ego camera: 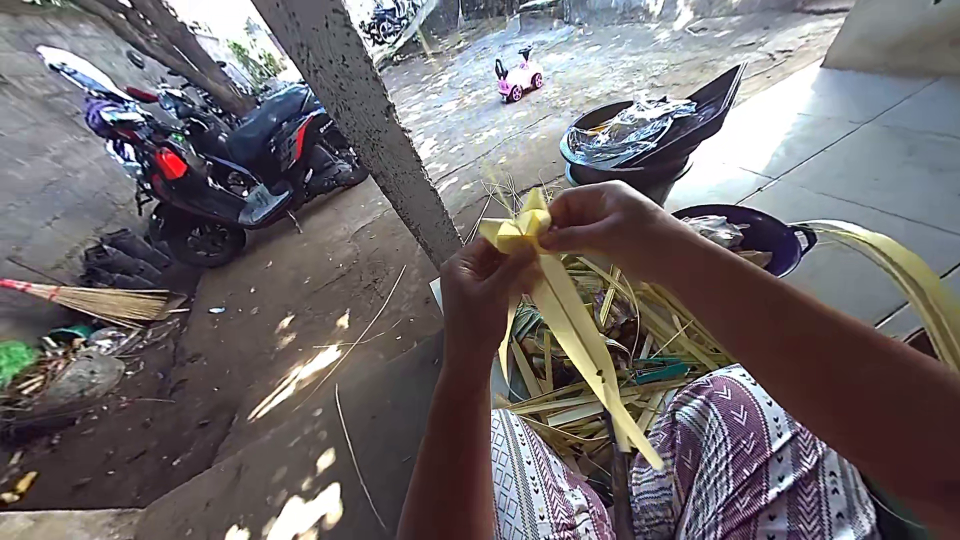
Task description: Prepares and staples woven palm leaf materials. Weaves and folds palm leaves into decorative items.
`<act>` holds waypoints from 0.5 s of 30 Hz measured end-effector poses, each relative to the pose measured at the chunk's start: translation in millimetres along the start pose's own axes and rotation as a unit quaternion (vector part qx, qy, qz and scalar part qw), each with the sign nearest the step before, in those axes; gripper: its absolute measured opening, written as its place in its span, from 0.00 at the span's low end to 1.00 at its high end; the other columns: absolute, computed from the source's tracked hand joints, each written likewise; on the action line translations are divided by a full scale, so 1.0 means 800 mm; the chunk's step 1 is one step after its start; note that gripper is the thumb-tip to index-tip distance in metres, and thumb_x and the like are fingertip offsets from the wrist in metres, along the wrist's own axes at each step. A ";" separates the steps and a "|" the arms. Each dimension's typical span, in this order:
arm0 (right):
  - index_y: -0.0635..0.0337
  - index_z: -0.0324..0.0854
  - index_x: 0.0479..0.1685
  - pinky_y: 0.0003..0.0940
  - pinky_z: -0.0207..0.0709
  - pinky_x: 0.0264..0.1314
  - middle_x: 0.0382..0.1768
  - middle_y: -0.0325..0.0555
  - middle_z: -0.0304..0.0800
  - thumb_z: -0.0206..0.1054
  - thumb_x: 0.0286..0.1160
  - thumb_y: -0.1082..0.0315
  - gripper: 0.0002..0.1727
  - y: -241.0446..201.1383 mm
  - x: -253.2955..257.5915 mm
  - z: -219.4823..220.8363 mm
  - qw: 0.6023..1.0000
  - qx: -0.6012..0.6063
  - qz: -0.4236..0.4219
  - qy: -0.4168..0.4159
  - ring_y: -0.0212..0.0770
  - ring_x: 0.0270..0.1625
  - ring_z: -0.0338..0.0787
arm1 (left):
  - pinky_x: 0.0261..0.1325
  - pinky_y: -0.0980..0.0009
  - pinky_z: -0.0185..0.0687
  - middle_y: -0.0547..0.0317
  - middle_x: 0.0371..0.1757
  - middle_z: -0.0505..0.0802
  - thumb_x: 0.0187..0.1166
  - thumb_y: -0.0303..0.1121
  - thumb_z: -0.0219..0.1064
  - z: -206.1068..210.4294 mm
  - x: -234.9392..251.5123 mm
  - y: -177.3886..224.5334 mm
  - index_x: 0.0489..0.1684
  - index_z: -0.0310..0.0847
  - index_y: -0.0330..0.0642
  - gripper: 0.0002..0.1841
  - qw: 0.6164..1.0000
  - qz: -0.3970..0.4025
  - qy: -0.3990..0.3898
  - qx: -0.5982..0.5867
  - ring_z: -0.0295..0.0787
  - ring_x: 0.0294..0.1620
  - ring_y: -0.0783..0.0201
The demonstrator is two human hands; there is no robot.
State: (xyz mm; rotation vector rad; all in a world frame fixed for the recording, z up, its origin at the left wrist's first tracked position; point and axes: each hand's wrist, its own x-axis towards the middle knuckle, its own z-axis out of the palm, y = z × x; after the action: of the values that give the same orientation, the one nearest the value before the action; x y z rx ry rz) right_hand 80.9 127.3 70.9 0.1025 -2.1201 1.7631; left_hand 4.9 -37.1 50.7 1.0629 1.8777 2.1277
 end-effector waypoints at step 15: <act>0.60 0.85 0.54 0.38 0.83 0.59 0.51 0.46 0.91 0.68 0.81 0.67 0.10 0.046 -0.018 -0.015 0.981 -0.170 0.000 0.092 0.35 0.53 0.90 | 0.50 0.70 0.83 0.59 0.39 0.85 0.79 0.29 0.69 -0.261 -0.015 0.025 0.50 0.80 0.32 0.10 0.844 0.031 0.404 0.351 0.84 0.38 0.74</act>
State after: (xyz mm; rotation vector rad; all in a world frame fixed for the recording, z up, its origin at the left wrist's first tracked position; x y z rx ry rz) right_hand 86.8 144.2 33.3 -0.1476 -2.2444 1.3268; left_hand -96.1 -220.5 66.2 0.2092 3.2048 2.1270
